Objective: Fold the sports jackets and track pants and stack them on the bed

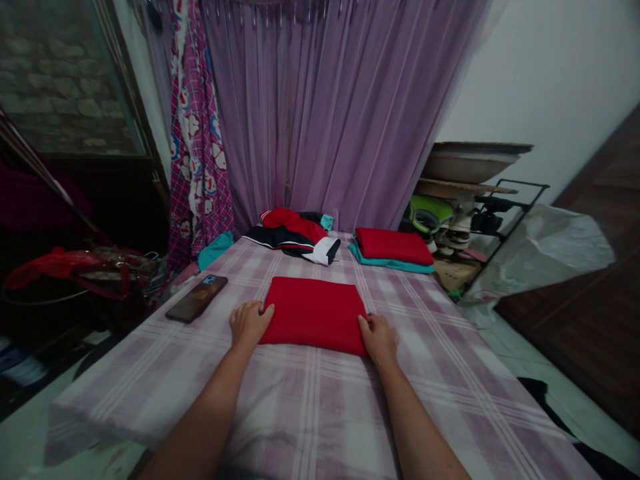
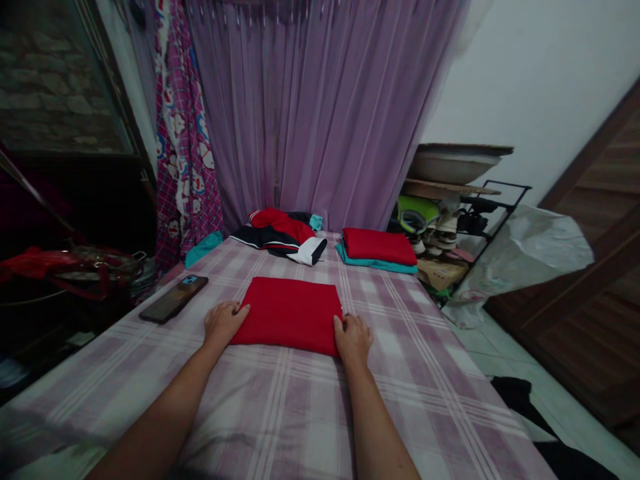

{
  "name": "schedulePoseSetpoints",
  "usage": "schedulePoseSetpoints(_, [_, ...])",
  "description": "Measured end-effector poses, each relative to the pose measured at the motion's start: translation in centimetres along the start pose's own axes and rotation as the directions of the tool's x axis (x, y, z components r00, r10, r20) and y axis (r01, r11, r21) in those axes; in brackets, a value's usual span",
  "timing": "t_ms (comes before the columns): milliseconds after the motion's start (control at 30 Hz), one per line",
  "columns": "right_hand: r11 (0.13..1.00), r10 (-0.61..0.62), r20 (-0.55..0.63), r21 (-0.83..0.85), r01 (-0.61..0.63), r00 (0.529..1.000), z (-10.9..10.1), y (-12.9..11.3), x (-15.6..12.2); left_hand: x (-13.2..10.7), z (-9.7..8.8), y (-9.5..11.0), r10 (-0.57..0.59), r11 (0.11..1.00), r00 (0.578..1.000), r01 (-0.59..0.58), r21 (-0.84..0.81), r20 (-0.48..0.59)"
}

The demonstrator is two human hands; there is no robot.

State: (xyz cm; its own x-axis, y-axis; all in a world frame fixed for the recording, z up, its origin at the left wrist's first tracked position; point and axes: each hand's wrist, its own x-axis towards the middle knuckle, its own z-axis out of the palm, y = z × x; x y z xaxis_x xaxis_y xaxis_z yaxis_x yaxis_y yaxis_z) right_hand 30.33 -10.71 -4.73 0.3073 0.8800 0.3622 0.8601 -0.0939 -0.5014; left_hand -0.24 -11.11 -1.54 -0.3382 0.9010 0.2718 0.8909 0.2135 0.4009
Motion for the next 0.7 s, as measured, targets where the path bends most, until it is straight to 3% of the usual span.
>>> schedulePoseSetpoints(100, [0.999, 0.044, 0.071, -0.032, -0.042, 0.997, -0.6, -0.2, -0.2, -0.3, -0.4, -0.1, -0.013, 0.999, 0.998, 0.01, 0.04, 0.063])
schedulePoseSetpoints(200, [1.0, 0.023, 0.011, -0.008, -0.023, 1.0, -1.5, -1.1, -0.3, -0.5, -0.8, 0.6, 0.0, 1.0, 1.0, 0.0, 0.02, 0.002])
schedulePoseSetpoints(267, [0.997, -0.07, -0.061, -0.022, 0.069, 0.996, -2.2, -2.3, -0.3, -0.6, -1.1, 1.7, 0.103, 0.995, 0.991, -0.102, 0.018, -0.082])
schedulePoseSetpoints(333, [0.974, -0.22, -0.059, -0.077, 0.215, 0.974, -2.5, -3.9, -0.5, -0.5, -1.2, 3.2, 0.288, 0.958, 0.951, -0.284, 0.049, -0.116])
schedulePoseSetpoints(433, [0.906, -0.382, 0.168, -0.129, 0.404, 0.909, -2.3, -6.0, -1.0, 0.1, -0.4, 5.2, 0.477, 0.874, 0.878, -0.479, 0.079, 0.036])
schedulePoseSetpoints(533, [0.886, -0.367, 0.364, -0.145, 0.441, 0.856, -1.7, -6.9, -1.8, 0.6, 1.0, 5.7, 0.462, 0.87, 0.854, -0.489, 0.062, 0.24])
schedulePoseSetpoints(700, [0.906, -0.301, 0.431, -0.149, 0.396, 0.851, -2.8, -7.8, -1.4, 0.9, 1.8, 5.3, 0.443, 0.877, 0.86, -0.474, 0.074, 0.256])
